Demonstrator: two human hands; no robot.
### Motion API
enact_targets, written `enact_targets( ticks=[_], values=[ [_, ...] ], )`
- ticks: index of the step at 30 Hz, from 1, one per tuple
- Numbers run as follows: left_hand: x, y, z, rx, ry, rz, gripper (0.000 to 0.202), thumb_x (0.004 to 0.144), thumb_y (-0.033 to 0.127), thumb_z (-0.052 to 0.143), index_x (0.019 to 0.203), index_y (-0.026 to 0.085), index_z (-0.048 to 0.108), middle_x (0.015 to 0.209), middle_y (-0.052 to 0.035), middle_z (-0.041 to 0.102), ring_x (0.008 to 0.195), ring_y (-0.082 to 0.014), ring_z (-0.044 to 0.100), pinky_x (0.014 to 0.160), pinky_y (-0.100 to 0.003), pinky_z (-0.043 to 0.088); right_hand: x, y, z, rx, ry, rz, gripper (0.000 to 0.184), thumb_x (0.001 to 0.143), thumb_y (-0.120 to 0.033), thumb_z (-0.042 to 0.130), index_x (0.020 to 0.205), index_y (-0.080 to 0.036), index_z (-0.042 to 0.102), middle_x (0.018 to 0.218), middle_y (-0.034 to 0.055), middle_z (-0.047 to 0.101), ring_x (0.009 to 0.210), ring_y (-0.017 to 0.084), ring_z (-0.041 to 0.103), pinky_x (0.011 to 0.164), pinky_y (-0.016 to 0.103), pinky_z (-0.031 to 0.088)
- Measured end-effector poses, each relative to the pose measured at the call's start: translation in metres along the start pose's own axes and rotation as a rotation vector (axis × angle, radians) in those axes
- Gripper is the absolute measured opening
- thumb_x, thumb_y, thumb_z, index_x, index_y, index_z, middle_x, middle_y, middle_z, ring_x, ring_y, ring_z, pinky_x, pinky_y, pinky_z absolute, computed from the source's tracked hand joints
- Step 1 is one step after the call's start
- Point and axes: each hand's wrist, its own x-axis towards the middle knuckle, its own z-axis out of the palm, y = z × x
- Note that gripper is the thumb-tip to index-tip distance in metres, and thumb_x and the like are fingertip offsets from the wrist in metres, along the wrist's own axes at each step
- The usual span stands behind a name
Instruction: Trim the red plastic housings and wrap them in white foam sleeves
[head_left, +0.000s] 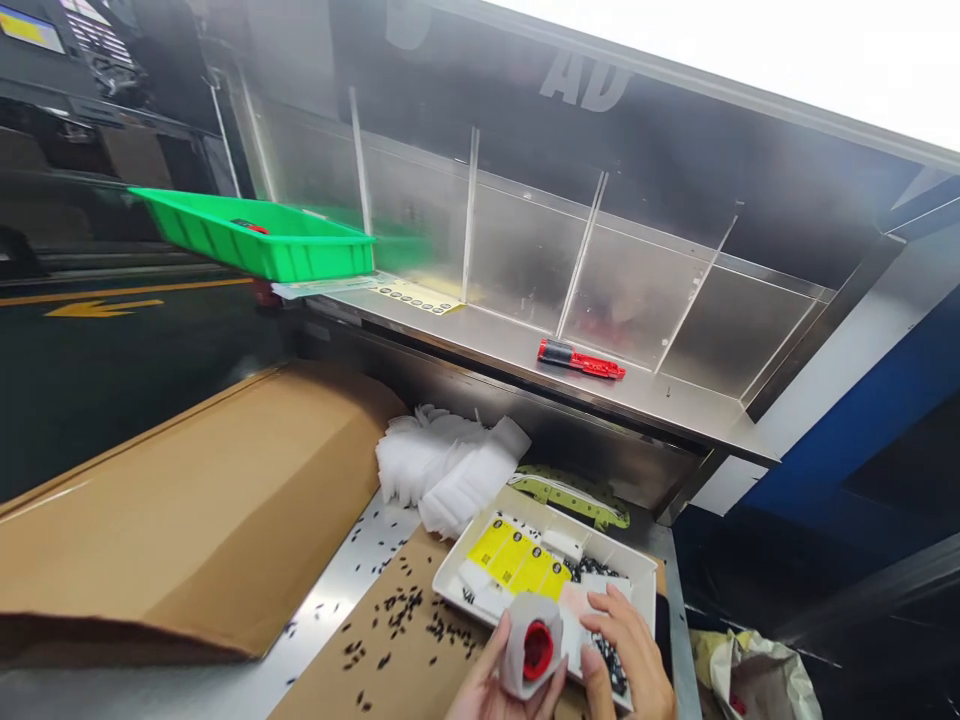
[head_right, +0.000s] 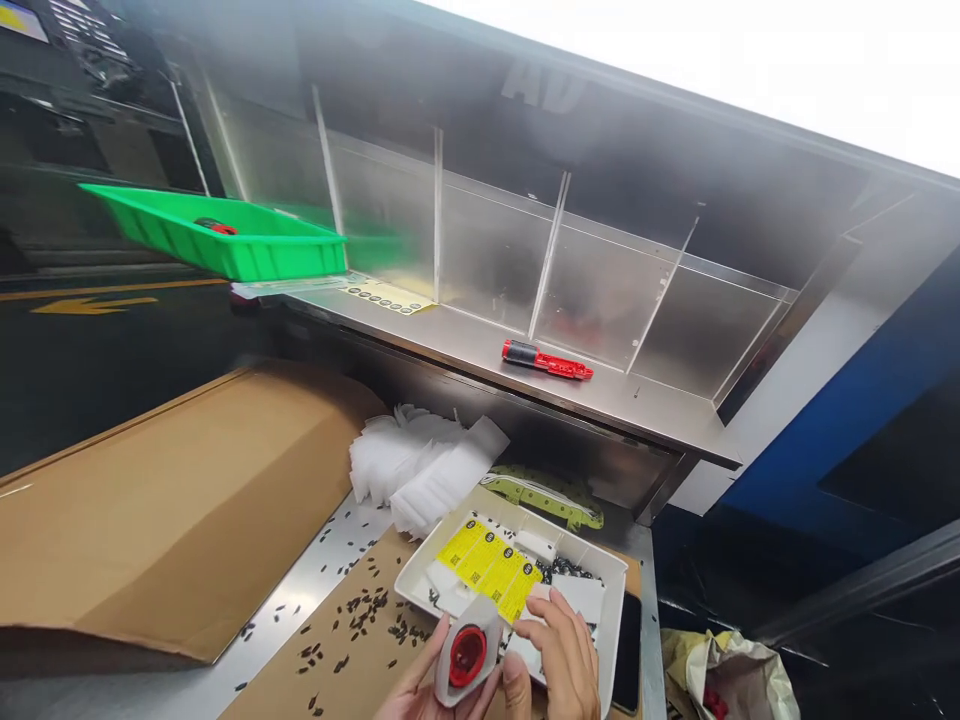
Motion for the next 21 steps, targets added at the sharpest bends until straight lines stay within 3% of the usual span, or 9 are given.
enact_targets(
  ticks=[4, 10, 15, 18, 21],
  values=[
    [-0.01, -0.001, -0.007, -0.067, -0.034, -0.074, 0.033, 0.087, 0.027, 0.063, 0.111, 0.004, 0.064, 0.083, -0.0188, 0.077, 0.078, -0.0325, 0.075, 0.074, -0.043, 0.062, -0.003, -0.002, 0.003, 0.001, -0.081, 0.052, 0.027, 0.092, -0.046, 0.051, 0.08, -0.027, 0.065, 0.102, 0.0053, 0.069, 0.097, 0.026, 0.065, 0.08, 0.035, 0.048],
    [-0.029, -0.004, -0.019, -0.129, -0.075, -0.091, 0.032, 0.087, 0.035, 0.063, 0.099, 0.006, 0.069, 0.08, -0.0185, 0.077, 0.073, -0.0328, 0.074, 0.072, -0.046, 0.061, -0.014, -0.008, 0.009, 0.028, -0.218, 0.039, 0.015, 0.087, -0.035, 0.056, 0.077, -0.027, 0.064, 0.108, 0.0063, 0.064, 0.105, 0.027, 0.059, 0.086, 0.038, 0.043],
    [-0.05, -0.003, -0.029, -0.173, -0.154, -0.133, 0.043, 0.089, 0.041, 0.058, 0.107, 0.003, 0.067, 0.087, -0.0228, 0.076, 0.08, -0.0333, 0.073, 0.077, -0.048, 0.058, -0.022, -0.018, 0.015, 0.135, -0.278, -0.001, 0.018, 0.09, -0.033, 0.052, 0.075, -0.027, 0.062, 0.112, 0.0064, 0.063, 0.114, 0.028, 0.055, 0.093, 0.041, 0.039],
    [-0.063, -0.004, -0.035, -0.132, -0.136, -0.036, 0.047, 0.087, 0.041, 0.061, 0.113, 0.001, 0.064, 0.089, -0.0218, 0.076, 0.08, -0.0313, 0.073, 0.076, -0.043, 0.058, -0.024, -0.027, 0.019, 0.258, -0.307, 0.053, 0.026, 0.093, -0.039, 0.049, 0.075, -0.026, 0.062, 0.112, 0.0075, 0.063, 0.115, 0.028, 0.055, 0.098, 0.041, 0.038],
    [-0.074, -0.004, -0.045, -0.063, -0.093, 0.231, 0.036, 0.086, 0.028, 0.066, 0.111, 0.001, 0.063, 0.086, -0.0183, 0.076, 0.076, -0.0256, 0.073, 0.074, -0.036, 0.058, -0.03, -0.036, 0.028, 0.486, -0.381, 0.297, 0.035, 0.093, -0.053, 0.045, 0.081, -0.025, 0.063, 0.112, 0.0097, 0.064, 0.112, 0.028, 0.058, 0.097, 0.042, 0.043]
  ],
)
